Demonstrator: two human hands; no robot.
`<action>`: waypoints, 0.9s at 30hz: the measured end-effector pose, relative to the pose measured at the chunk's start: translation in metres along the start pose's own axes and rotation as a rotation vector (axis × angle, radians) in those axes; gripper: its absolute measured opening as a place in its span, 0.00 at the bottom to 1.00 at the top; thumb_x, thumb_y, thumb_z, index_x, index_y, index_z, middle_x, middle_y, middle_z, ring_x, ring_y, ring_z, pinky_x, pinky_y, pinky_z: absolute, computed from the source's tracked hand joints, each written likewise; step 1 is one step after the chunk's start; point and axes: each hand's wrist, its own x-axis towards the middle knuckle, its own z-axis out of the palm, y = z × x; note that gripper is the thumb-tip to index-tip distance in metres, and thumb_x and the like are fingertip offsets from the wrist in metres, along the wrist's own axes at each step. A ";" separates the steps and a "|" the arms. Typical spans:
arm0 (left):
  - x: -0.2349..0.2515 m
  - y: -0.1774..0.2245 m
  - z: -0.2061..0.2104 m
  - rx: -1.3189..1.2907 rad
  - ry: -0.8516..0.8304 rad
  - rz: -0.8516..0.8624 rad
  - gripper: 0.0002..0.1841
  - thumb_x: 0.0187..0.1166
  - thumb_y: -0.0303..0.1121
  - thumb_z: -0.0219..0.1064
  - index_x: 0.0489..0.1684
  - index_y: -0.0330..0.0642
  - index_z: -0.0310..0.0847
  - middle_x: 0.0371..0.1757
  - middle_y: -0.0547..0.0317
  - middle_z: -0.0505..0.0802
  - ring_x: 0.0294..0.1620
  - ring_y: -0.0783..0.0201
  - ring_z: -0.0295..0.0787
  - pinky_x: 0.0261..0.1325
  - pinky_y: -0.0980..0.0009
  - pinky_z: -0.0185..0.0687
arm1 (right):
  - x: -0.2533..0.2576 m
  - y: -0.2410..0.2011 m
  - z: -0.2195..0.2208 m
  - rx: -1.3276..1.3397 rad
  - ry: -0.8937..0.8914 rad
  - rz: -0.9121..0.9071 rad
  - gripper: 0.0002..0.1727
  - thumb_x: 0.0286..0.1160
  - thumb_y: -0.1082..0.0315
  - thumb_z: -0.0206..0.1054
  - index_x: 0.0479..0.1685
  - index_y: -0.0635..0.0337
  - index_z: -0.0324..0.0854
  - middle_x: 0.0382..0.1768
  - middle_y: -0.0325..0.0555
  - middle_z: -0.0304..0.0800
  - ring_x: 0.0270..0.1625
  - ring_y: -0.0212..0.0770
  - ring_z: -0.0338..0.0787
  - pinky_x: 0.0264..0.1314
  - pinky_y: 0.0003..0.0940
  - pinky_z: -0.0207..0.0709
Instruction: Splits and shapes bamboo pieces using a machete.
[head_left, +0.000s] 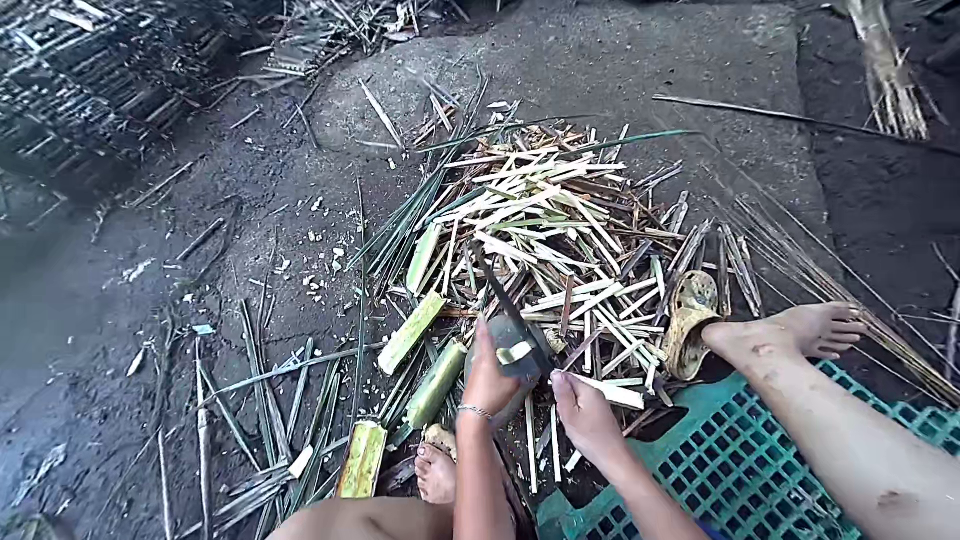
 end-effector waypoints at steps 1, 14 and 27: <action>0.001 -0.014 -0.002 -0.043 0.042 -0.038 0.71 0.49 0.20 0.84 0.95 0.35 0.24 0.94 0.30 0.42 0.94 0.37 0.47 0.89 0.43 0.57 | 0.007 0.004 0.000 0.005 -0.025 0.056 0.32 0.92 0.46 0.44 0.42 0.65 0.85 0.18 0.40 0.74 0.20 0.37 0.75 0.29 0.41 0.74; 0.006 -0.009 -0.004 -0.814 0.529 0.005 0.57 0.59 0.21 0.67 0.96 0.41 0.31 0.94 0.36 0.49 0.89 0.45 0.58 0.80 0.52 0.67 | 0.039 0.002 -0.005 -0.044 -0.146 0.241 0.36 0.94 0.42 0.40 0.46 0.66 0.84 0.26 0.50 0.79 0.27 0.46 0.80 0.36 0.49 0.77; 0.009 -0.001 0.012 -0.304 0.124 0.138 0.47 0.64 0.32 0.79 0.88 0.31 0.57 0.83 0.37 0.73 0.83 0.47 0.70 0.79 0.48 0.71 | 0.048 0.027 0.018 -0.195 -0.208 0.300 0.39 0.93 0.40 0.41 0.52 0.69 0.86 0.48 0.67 0.90 0.58 0.64 0.89 0.63 0.66 0.75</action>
